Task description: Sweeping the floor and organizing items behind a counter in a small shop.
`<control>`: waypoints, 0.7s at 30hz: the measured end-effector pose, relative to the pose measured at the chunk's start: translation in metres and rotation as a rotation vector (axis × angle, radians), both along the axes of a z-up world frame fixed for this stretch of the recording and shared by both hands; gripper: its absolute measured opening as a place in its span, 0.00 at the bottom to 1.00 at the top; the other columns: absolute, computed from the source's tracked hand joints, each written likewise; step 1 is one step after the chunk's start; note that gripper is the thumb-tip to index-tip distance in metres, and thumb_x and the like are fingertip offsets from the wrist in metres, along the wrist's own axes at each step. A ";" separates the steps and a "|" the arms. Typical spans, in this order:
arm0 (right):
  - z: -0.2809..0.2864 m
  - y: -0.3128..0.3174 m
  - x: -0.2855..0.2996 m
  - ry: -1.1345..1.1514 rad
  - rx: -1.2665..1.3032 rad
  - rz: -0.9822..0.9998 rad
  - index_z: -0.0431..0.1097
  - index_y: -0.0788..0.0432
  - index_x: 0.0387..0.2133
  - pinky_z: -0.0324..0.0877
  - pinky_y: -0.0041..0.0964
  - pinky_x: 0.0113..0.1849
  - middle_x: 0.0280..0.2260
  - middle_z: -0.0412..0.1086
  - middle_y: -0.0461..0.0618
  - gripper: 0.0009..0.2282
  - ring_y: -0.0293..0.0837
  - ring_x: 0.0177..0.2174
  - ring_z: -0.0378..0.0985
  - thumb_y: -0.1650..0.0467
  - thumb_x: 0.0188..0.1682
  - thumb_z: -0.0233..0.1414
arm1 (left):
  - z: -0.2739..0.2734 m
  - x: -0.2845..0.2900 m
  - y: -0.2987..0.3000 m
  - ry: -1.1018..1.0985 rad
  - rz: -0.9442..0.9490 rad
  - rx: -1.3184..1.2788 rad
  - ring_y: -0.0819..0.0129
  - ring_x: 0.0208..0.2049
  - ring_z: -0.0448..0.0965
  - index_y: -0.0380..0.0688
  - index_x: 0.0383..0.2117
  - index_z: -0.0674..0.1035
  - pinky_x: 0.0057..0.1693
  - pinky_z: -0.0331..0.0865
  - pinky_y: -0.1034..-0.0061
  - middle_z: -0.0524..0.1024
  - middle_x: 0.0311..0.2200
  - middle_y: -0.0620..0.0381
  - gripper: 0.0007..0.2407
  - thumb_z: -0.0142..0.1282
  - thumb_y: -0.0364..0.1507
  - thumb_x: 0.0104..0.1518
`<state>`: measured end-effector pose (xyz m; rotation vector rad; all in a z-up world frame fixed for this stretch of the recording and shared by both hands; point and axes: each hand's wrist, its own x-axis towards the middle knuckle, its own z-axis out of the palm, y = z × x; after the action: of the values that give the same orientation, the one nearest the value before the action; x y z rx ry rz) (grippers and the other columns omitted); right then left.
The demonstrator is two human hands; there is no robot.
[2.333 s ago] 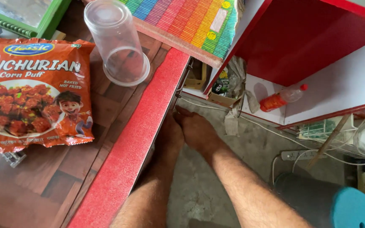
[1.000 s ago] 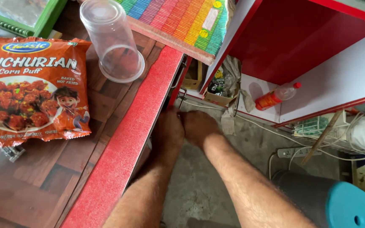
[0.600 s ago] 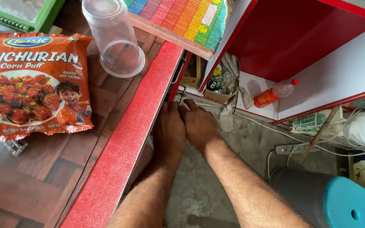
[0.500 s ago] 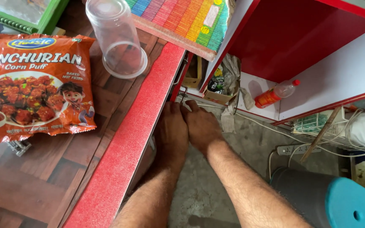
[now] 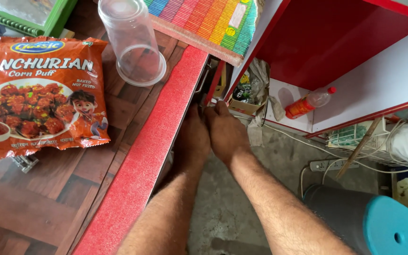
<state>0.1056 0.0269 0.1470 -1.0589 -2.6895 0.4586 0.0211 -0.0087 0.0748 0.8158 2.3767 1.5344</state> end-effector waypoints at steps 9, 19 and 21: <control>-0.029 0.009 0.013 0.266 -0.131 -0.052 0.72 0.61 0.42 0.73 0.54 0.42 0.41 0.75 0.64 0.10 0.63 0.42 0.79 0.72 0.50 0.49 | -0.051 -0.003 0.013 -0.295 -0.229 -0.260 0.38 0.56 0.70 0.46 0.63 0.67 0.60 0.64 0.51 0.71 0.56 0.38 0.24 0.47 0.39 0.61; -0.078 0.041 0.025 0.288 -0.355 -0.258 0.75 0.60 0.38 0.73 0.51 0.41 0.36 0.76 0.64 0.10 0.61 0.39 0.80 0.67 0.48 0.55 | -0.051 -0.003 0.013 -0.534 -0.274 0.080 0.60 0.55 0.75 0.40 0.60 0.69 0.59 0.68 0.67 0.75 0.54 0.48 0.23 0.58 0.26 0.56; -0.076 0.040 0.025 0.253 -0.400 -0.307 0.76 0.59 0.39 0.73 0.48 0.40 0.35 0.78 0.60 0.10 0.55 0.37 0.82 0.67 0.47 0.56 | -0.058 0.000 0.011 -0.560 -0.199 0.098 0.62 0.53 0.79 0.40 0.58 0.71 0.57 0.73 0.69 0.78 0.52 0.49 0.23 0.57 0.20 0.52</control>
<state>0.1308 0.0665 0.0707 -1.3801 -2.2141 1.0189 0.0211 0.0027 0.0171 0.5271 1.7790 1.5534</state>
